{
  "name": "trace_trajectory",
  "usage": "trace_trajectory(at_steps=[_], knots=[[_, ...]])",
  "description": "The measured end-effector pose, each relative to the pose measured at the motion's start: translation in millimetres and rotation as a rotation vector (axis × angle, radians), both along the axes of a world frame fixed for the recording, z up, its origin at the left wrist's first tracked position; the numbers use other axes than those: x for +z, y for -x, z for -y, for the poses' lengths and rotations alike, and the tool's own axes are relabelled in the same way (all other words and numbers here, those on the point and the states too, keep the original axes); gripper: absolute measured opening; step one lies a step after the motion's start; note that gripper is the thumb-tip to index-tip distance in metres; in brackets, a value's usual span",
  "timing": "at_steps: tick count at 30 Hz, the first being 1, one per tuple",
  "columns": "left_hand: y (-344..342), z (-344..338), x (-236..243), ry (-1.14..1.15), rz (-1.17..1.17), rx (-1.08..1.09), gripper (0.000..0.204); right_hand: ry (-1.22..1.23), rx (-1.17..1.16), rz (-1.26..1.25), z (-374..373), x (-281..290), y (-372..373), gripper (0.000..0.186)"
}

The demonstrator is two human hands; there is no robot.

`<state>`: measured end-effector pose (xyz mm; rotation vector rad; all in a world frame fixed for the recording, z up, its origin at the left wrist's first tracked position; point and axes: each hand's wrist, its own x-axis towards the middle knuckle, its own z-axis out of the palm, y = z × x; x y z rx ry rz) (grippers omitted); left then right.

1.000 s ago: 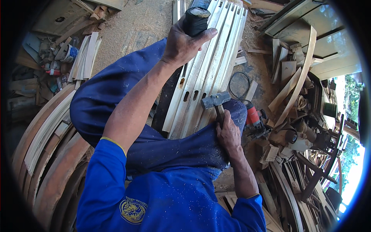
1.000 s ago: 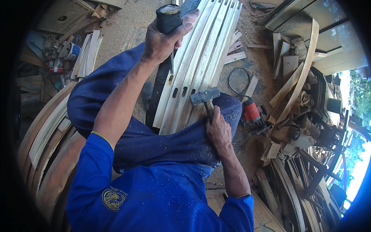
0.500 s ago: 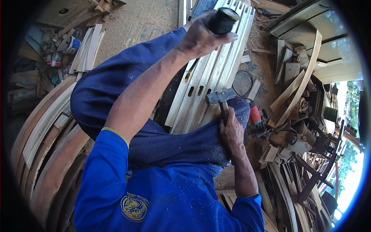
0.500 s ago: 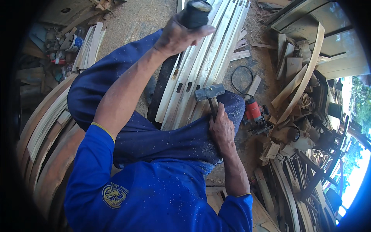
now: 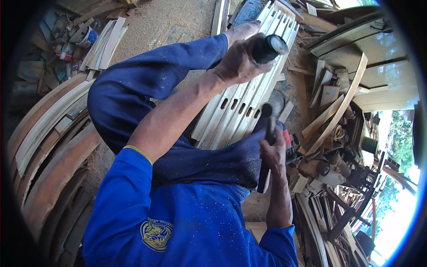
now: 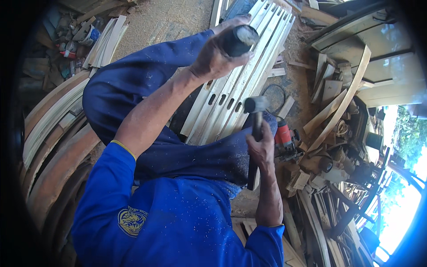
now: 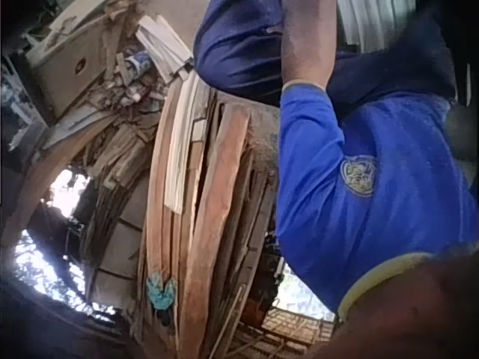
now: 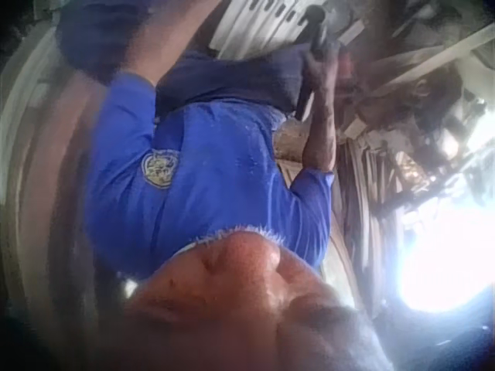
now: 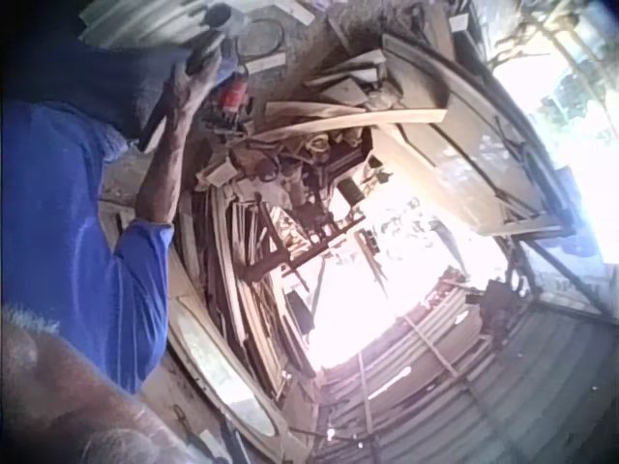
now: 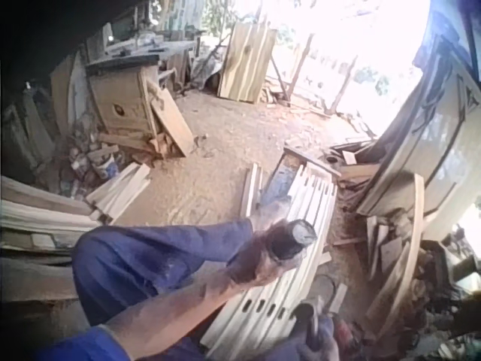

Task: The person chisels grooves into wooden slats using a chisel and hammer while sitting on the floor.

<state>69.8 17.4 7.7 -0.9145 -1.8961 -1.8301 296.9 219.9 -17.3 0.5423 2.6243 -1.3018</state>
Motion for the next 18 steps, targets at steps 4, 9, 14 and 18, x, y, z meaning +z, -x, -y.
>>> trace_trajectory(at_steps=[4, 9, 14, 18], knots=[[-15, 9, -6, 0.011, 0.074, -0.054, 0.039, 0.168, -0.326, -0.399, 26, 132, 37, 0.035], [-21, 9, -8, -0.007, 0.027, -0.066, 0.04, -0.19, -0.321, -1.017, 21, 291, 74, 0.022], [-31, 5, -7, -0.02, 0.024, -0.088, 0.037, -0.76, 0.321, -0.564, 44, 155, 83, 0.019], [-29, 8, -17, -0.12, -0.07, -0.057, 0.033, -0.72, 0.353, -0.747, 48, 189, 103, 0.021]])
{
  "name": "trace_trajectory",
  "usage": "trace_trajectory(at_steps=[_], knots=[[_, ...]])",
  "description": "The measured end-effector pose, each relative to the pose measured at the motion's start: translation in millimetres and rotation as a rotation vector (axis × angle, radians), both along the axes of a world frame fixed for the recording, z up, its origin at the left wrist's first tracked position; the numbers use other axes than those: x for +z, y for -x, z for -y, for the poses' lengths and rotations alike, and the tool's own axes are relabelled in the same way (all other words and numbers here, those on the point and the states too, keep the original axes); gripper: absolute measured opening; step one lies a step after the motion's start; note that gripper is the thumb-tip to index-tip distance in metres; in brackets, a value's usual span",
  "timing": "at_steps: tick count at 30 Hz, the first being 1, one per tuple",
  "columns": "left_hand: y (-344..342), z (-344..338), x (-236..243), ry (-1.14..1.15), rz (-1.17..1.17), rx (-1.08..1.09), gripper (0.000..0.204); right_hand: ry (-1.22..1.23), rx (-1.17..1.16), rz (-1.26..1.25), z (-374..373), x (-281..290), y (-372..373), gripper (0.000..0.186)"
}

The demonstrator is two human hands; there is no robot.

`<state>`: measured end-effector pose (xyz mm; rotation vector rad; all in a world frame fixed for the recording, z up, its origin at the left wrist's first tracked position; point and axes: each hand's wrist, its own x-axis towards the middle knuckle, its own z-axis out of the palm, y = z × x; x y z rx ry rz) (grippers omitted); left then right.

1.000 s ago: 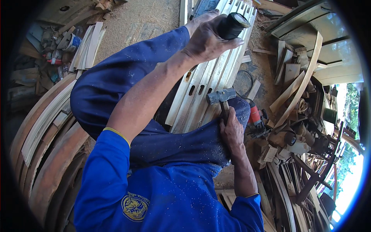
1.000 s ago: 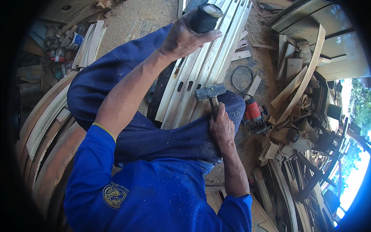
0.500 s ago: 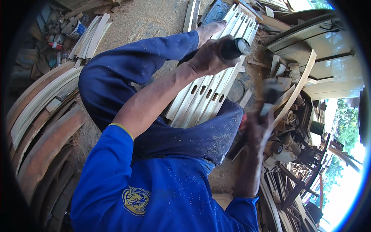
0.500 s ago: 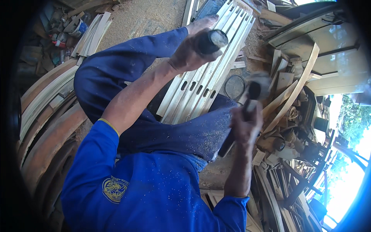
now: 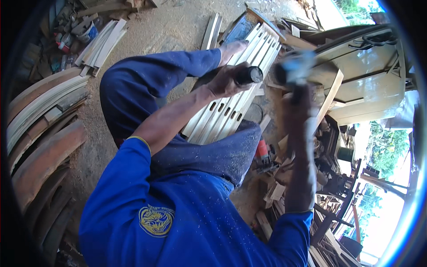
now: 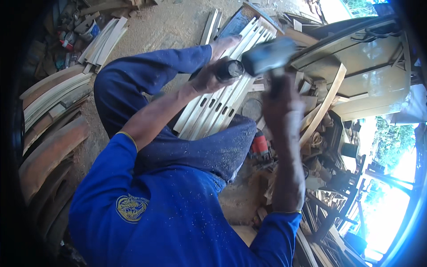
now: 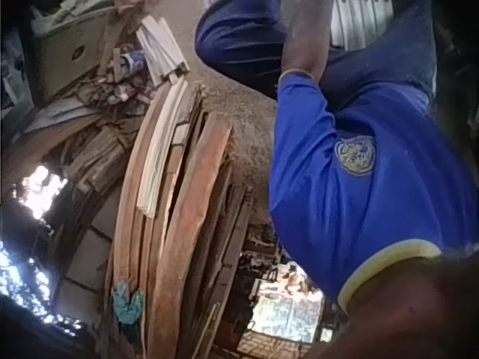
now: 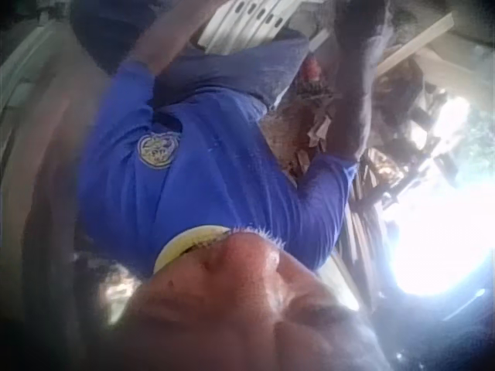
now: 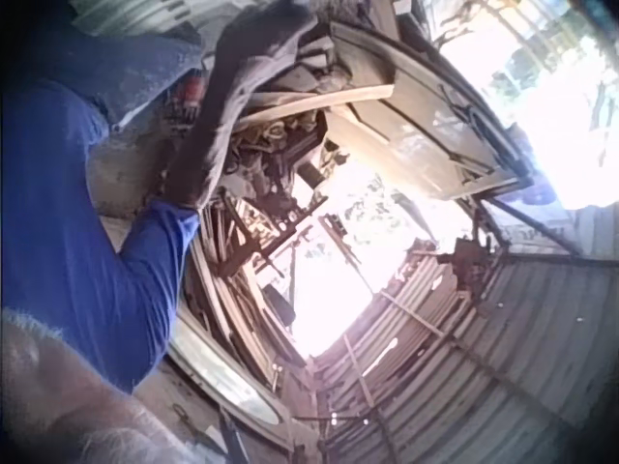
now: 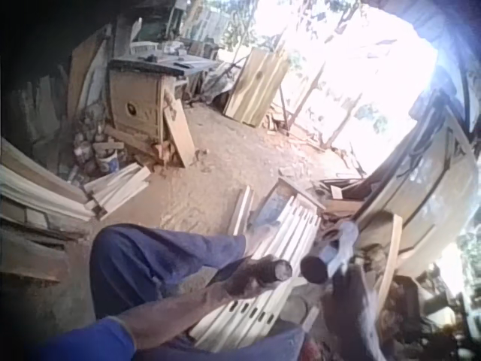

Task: The person chisels grooves into wooden slats using a chisel and hammer while sitting on the floor.

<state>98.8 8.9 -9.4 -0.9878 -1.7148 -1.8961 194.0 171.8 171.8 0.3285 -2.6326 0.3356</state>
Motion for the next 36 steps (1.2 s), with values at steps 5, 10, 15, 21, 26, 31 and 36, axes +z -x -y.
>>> trace_trajectory(at_steps=[5, 10, 15, 21, 26, 31, 36], knots=[[-2, -2, -2, 0.015, 0.134, -0.028, 0.029, 0.495, -0.138, -0.448, -1, 114, -25, 0.024], [-12, -2, -2, -0.099, 0.325, -0.176, 0.033, -0.04, -0.171, 0.094, -4, -15, -6, 0.028], [-7, -8, -26, -0.182, 0.38, -0.301, 0.041, -0.371, -0.388, -0.018, -29, 23, 3, 0.027], [-5, 8, -11, 0.007, 0.227, -0.215, 0.027, 0.715, -0.1, -0.15, 17, 83, 1, 0.012], [-44, 15, -11, 0.179, 0.056, 0.1, 0.028, 0.388, -0.238, 0.036, -4, -40, -5, 0.029], [20, -14, -8, 0.294, 0.234, 0.324, 0.038, 0.62, -0.347, 0.34, -26, -105, -24, 0.02], [104, -41, -69, 0.35, 0.207, 0.416, 0.05, 1.005, -0.473, 0.511, -21, -115, -57, 0.016]])
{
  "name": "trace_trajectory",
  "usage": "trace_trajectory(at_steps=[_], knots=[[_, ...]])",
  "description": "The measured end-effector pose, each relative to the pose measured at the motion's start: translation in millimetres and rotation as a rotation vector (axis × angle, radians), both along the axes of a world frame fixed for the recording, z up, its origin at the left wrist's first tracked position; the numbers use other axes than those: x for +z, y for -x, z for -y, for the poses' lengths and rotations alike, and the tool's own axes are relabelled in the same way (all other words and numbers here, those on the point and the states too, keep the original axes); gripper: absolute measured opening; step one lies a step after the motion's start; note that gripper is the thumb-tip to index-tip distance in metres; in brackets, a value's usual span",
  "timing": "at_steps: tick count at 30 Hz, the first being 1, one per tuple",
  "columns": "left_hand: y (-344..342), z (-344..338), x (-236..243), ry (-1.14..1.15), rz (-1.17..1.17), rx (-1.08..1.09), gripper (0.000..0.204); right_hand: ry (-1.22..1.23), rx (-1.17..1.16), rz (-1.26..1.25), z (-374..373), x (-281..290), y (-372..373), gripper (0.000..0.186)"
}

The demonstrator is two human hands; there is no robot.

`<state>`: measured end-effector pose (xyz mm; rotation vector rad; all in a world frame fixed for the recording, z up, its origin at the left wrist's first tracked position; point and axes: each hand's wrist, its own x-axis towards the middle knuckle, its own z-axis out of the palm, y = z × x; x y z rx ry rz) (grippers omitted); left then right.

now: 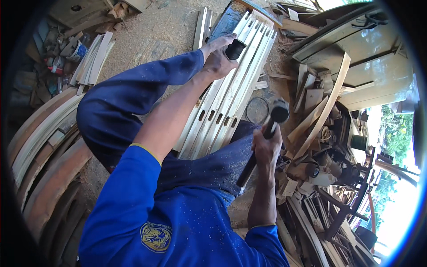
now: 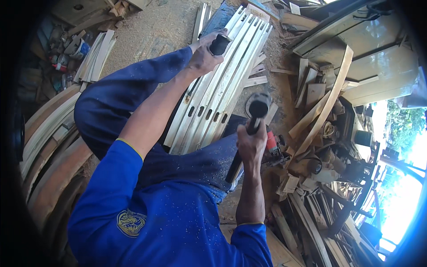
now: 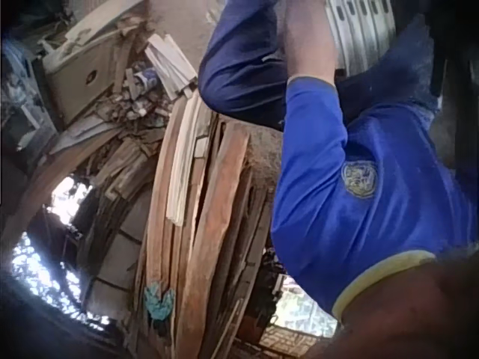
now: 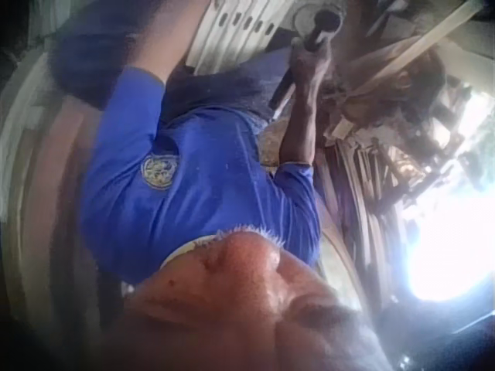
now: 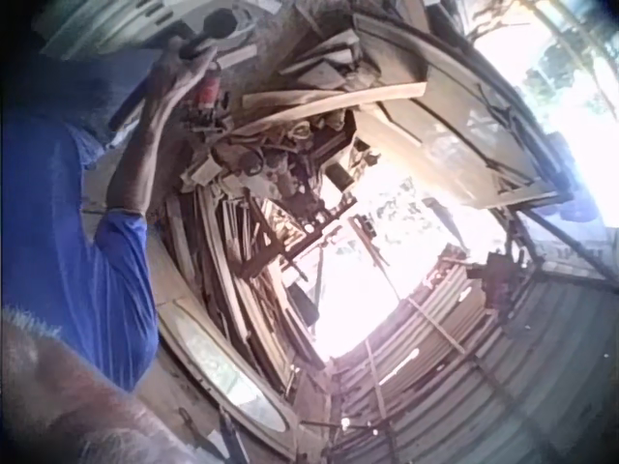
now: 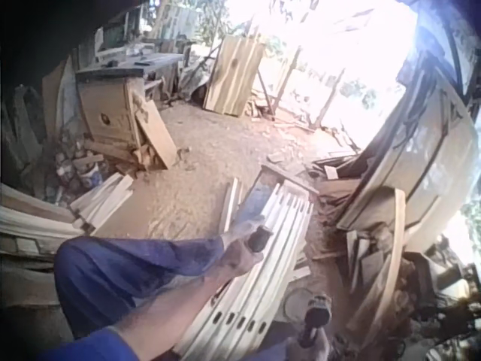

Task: The person chisels grooves into wooden slats using a chisel and hammer while sitting on the floor.

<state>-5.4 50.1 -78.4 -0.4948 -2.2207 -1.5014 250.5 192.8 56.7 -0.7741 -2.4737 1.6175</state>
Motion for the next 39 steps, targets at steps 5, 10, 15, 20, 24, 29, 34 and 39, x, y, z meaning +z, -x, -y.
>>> trace_trajectory(at_steps=[5, 10, 15, 20, 24, 29, 34, 39], knots=[[3, -17, 18, 0.092, 0.371, -0.04, 0.045, 0.194, -0.124, -0.009, -29, -26, -38, 0.016], [23, -19, 22, -0.051, 0.824, -0.29, 0.072, 0.326, -0.197, 0.063, -37, -37, -60, 0.018], [49, -24, -16, 0.233, 0.839, 0.018, 0.058, 0.412, -0.198, 0.183, -28, -59, -77, 0.022], [33, -11, 8, -0.2, 1.12, -0.383, 0.041, 0.473, -0.282, 0.237, -34, -73, -83, 0.022], [12, 7, 50, -0.155, 0.958, -0.412, 0.031, 0.514, -0.29, 0.221, -41, -77, -86, 0.022], [-11, 28, 89, -0.389, 0.852, -0.41, 0.031, 0.545, -0.311, 0.18, -42, -73, -86, 0.022], [-57, 12, 109, -0.33, 0.479, -0.386, 0.033, 0.535, -0.318, 0.164, -42, -73, -93, 0.023], [-63, 7, 81, -0.221, 0.225, -0.253, 0.048, 0.53, -0.309, 0.12, -37, -67, -99, 0.024]])
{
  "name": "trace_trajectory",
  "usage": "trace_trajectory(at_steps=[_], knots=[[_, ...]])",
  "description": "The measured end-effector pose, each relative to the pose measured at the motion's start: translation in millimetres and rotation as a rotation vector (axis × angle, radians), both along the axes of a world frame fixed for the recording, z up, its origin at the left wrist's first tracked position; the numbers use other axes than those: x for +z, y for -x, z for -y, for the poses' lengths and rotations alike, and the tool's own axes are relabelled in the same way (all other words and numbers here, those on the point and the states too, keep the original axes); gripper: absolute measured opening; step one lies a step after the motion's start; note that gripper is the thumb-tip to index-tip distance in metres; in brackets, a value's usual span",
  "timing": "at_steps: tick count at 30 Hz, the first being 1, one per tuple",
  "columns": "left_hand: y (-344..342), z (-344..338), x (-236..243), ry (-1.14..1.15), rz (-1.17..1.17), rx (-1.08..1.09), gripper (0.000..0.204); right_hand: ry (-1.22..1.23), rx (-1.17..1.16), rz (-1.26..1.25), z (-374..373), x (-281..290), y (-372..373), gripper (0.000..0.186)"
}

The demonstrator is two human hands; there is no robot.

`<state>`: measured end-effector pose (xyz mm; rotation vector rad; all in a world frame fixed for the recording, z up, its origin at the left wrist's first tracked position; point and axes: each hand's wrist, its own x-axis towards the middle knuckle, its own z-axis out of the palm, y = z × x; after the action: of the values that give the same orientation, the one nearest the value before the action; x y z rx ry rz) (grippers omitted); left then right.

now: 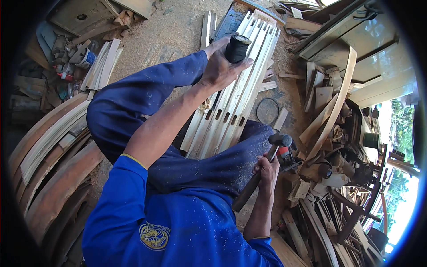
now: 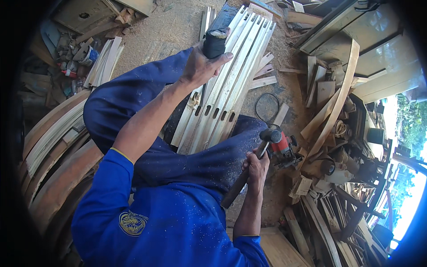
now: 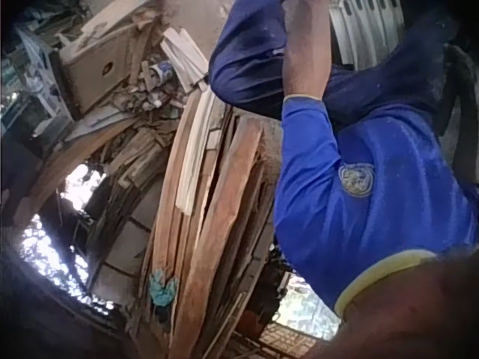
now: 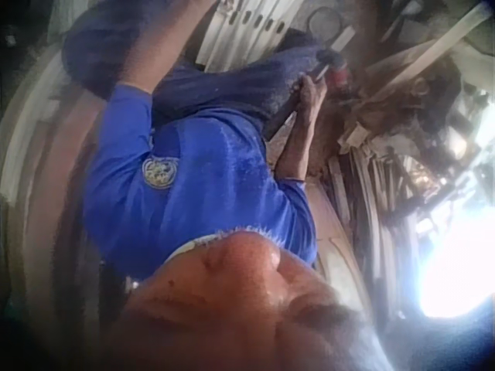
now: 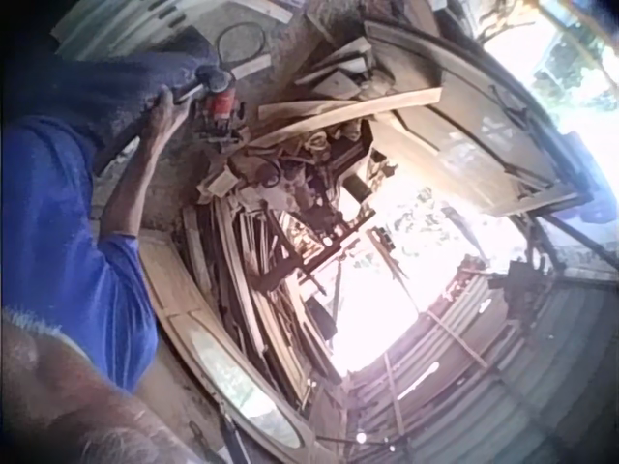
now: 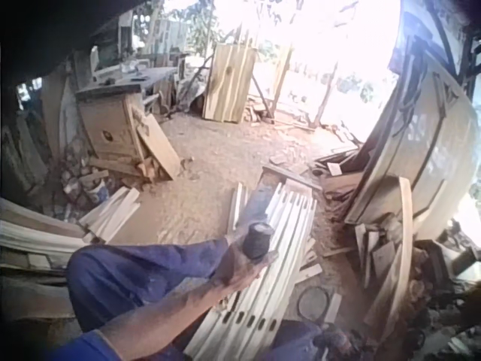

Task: The person chisels grooves into wooden slats using a chisel and hammer while sitting on the floor.

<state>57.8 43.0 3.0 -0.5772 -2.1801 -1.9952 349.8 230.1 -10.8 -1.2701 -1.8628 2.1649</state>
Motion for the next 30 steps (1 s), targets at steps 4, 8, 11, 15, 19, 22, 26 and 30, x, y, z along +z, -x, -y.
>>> trace_trajectory(at_steps=[4, 8, 11, 15, 19, 22, 26, 30], knots=[[-1, 2, -9, -0.019, 0.047, -0.025, 0.05, -0.015, -0.011, -0.002, 3, 4, 0, 0.024], [2, 6, -9, 0.035, 0.114, -0.04, 0.052, -0.031, 0.005, 0.018, 4, 4, 0, 0.024], [2, 0, -12, 0.0, -0.009, 0.018, 0.041, -0.036, 0.024, 0.02, 5, 2, 1, 0.024], [1, -1, -18, -0.012, -0.024, 0.048, 0.036, -0.026, 0.04, 0.026, 9, 2, 4, 0.023], [0, -1, -15, -0.017, -0.034, 0.054, 0.036, -0.04, 0.043, 0.045, 10, 3, 7, 0.024], [0, -1, -15, 0.003, -0.033, 0.062, 0.035, -0.036, 0.052, 0.038, 11, 4, 7, 0.024], [0, -1, -16, 0.028, -0.022, 0.053, 0.034, -0.037, 0.06, 0.034, 10, 2, 7, 0.024], [-9, 0, -12, 0.159, -0.026, 0.059, 0.049, -0.054, 0.064, 0.032, 11, 5, 9, 0.024]])
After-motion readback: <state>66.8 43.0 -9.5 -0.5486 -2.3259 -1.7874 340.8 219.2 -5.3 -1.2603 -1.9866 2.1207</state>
